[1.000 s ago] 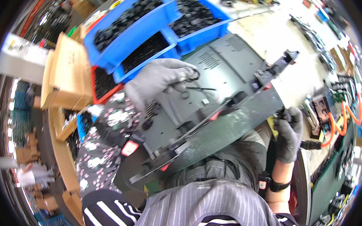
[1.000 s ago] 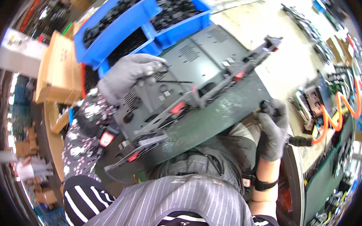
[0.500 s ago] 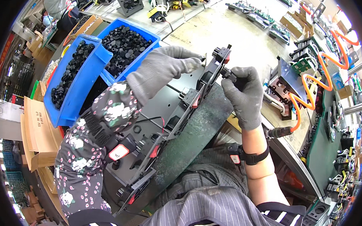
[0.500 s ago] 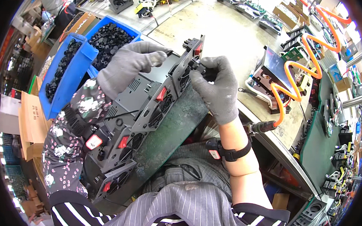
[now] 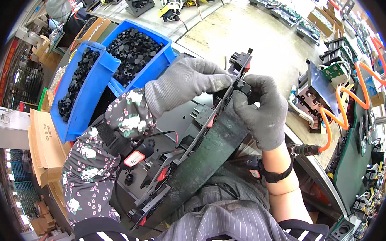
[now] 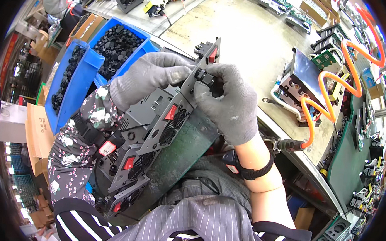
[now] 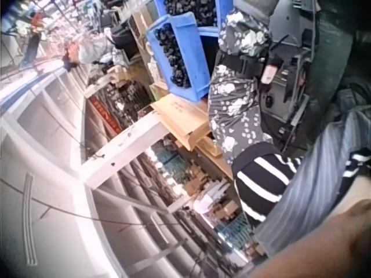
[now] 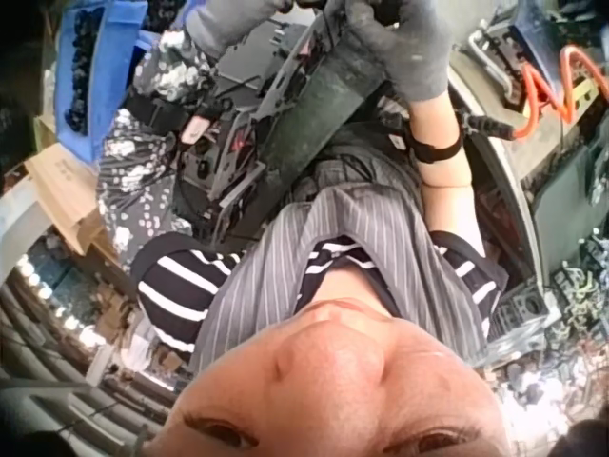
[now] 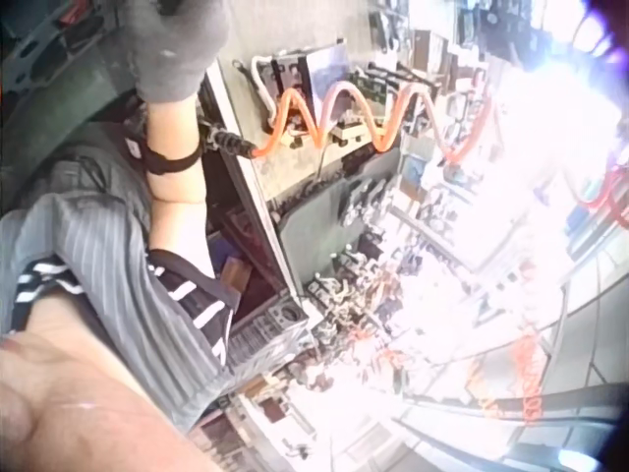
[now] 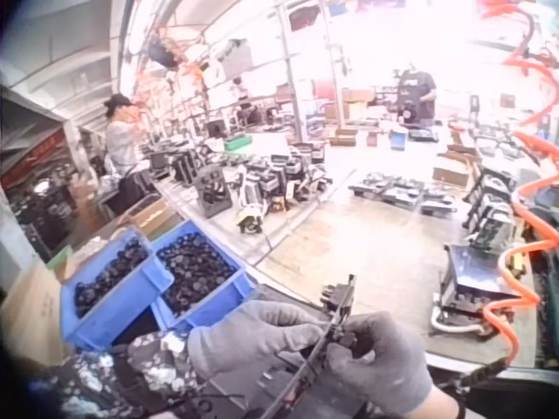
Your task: Assembling electronic components into a metal casing using an electric screwdriver.
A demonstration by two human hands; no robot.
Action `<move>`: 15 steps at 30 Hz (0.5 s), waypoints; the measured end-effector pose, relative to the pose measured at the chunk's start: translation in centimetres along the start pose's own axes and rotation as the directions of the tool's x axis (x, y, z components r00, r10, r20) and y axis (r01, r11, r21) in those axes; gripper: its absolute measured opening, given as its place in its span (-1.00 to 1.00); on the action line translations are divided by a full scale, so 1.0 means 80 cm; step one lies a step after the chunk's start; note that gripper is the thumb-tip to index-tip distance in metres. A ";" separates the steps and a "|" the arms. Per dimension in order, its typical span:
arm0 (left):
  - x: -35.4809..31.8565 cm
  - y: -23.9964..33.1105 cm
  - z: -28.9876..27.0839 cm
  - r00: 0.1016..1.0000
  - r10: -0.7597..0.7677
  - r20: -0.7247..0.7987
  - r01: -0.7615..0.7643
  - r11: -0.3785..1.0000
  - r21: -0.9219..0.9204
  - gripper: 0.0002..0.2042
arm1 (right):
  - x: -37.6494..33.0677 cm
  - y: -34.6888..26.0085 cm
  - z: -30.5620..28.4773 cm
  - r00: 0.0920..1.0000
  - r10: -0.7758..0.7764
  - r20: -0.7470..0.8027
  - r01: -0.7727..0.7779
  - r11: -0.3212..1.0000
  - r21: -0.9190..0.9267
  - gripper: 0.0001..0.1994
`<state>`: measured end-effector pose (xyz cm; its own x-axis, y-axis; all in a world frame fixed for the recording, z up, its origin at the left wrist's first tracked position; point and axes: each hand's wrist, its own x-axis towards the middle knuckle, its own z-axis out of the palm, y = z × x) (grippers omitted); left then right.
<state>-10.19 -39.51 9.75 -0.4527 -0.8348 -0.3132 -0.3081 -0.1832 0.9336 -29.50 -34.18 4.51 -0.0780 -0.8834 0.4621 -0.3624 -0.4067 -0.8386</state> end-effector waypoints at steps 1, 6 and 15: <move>-0.001 -0.003 0.003 0.999 0.026 0.022 -0.024 0.994 -0.105 -0.71 | 0.001 -0.001 -0.001 0.999 0.045 0.016 -0.045 0.999 -0.009 -0.77; 0.003 -0.015 0.006 0.987 0.159 -0.031 -0.158 0.986 0.051 -0.74 | 0.007 0.002 0.001 0.991 0.097 0.091 -0.084 0.987 -0.135 -0.71; 0.009 -0.003 -0.001 0.992 0.108 0.064 -0.111 0.993 0.034 -0.74 | 0.001 0.009 0.002 0.990 -0.105 0.096 0.131 0.933 -0.334 -0.63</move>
<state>-10.36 -40.07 9.31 -0.5360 -0.8148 -0.2209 -0.2847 -0.0718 0.9559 -29.62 -34.55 3.90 0.0500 -0.8542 0.5175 -0.6586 -0.4177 -0.6259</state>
